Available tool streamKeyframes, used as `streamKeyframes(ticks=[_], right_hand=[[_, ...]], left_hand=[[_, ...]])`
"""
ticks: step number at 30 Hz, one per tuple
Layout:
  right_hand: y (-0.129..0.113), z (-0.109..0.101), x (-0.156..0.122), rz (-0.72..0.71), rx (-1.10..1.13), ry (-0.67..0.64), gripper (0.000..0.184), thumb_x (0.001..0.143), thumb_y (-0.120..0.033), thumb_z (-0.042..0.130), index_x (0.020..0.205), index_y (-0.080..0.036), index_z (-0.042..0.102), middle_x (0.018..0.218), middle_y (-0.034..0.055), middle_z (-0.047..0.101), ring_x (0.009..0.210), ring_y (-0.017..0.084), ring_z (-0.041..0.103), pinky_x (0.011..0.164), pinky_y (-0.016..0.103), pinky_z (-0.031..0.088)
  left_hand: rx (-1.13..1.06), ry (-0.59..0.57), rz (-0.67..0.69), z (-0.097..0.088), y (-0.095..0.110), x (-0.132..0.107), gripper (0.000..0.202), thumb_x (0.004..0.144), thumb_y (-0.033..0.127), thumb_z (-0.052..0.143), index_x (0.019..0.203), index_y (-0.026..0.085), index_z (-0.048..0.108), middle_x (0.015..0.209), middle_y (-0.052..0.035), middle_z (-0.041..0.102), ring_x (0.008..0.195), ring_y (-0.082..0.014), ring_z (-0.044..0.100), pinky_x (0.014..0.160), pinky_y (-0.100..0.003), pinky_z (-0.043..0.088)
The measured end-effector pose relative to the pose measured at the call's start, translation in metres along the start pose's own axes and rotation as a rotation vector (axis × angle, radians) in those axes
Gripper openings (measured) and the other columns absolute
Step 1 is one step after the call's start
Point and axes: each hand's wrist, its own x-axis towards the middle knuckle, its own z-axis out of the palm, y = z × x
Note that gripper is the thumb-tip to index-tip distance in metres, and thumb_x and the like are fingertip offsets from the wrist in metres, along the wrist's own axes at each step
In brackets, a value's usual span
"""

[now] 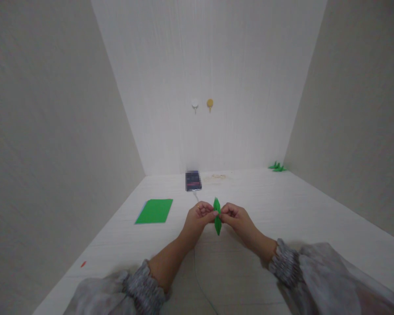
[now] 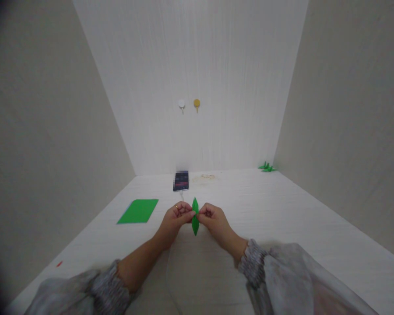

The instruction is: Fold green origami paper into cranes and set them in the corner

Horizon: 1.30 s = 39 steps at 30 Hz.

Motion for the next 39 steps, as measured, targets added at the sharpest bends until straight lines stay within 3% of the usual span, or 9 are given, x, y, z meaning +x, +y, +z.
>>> streamKeyframes(ticks=[6,11,17,32,39], right_hand=[[-0.0038,0.0002,-0.0002,0.016,-0.010,0.009,0.014,0.064,-0.024,0.059,0.055,-0.017,0.050,0.050,-0.0053,0.046,0.047,0.009,0.042,0.049,0.023,0.032],[-0.0057,-0.0008,-0.0005,-0.031,-0.057,-0.007,0.020,0.069,-0.033,0.057,0.057,-0.017,0.052,0.052,-0.0039,0.048,0.051,0.010,0.045,0.051,0.023,0.034],[0.0003,-0.0005,0.0007,-0.021,-0.081,0.005,0.023,0.057,-0.031,0.069,0.062,-0.018,0.052,0.054,-0.0053,0.049,0.049,0.009,0.043,0.049,0.022,0.033],[-0.0070,0.0012,-0.0008,0.082,0.152,0.010,0.016,0.057,-0.026,0.068,0.060,-0.016,0.057,0.055,-0.0031,0.055,0.053,0.010,0.048,0.054,0.024,0.036],[-0.0052,-0.0014,-0.0005,0.025,0.107,-0.025,0.019,0.070,-0.032,0.057,0.061,-0.016,0.060,0.055,-0.0012,0.054,0.055,0.011,0.048,0.056,0.024,0.037]], left_hand=[[-0.008,-0.001,0.025,-0.0015,-0.0021,0.0004,0.024,0.059,0.023,0.068,0.071,0.013,0.050,0.061,0.0027,0.056,0.057,-0.0090,0.055,0.060,-0.024,0.043],[0.018,0.021,0.047,-0.0018,-0.0033,0.0021,0.023,0.059,0.022,0.068,0.071,0.013,0.051,0.061,0.0028,0.055,0.056,-0.0079,0.053,0.058,-0.022,0.042],[0.061,0.038,0.072,-0.0024,-0.0033,0.0031,0.021,0.057,0.021,0.070,0.067,0.013,0.054,0.061,0.0021,0.055,0.058,-0.0080,0.052,0.058,-0.021,0.041],[-0.015,0.073,0.061,0.0007,0.0016,0.0005,0.022,0.056,0.021,0.070,0.068,0.012,0.055,0.060,0.0021,0.056,0.056,-0.0078,0.053,0.059,-0.022,0.043],[-0.028,0.070,0.066,-0.0015,-0.0014,0.0017,0.022,0.059,0.021,0.068,0.072,0.012,0.052,0.063,0.0011,0.057,0.058,-0.0086,0.054,0.061,-0.023,0.044]])
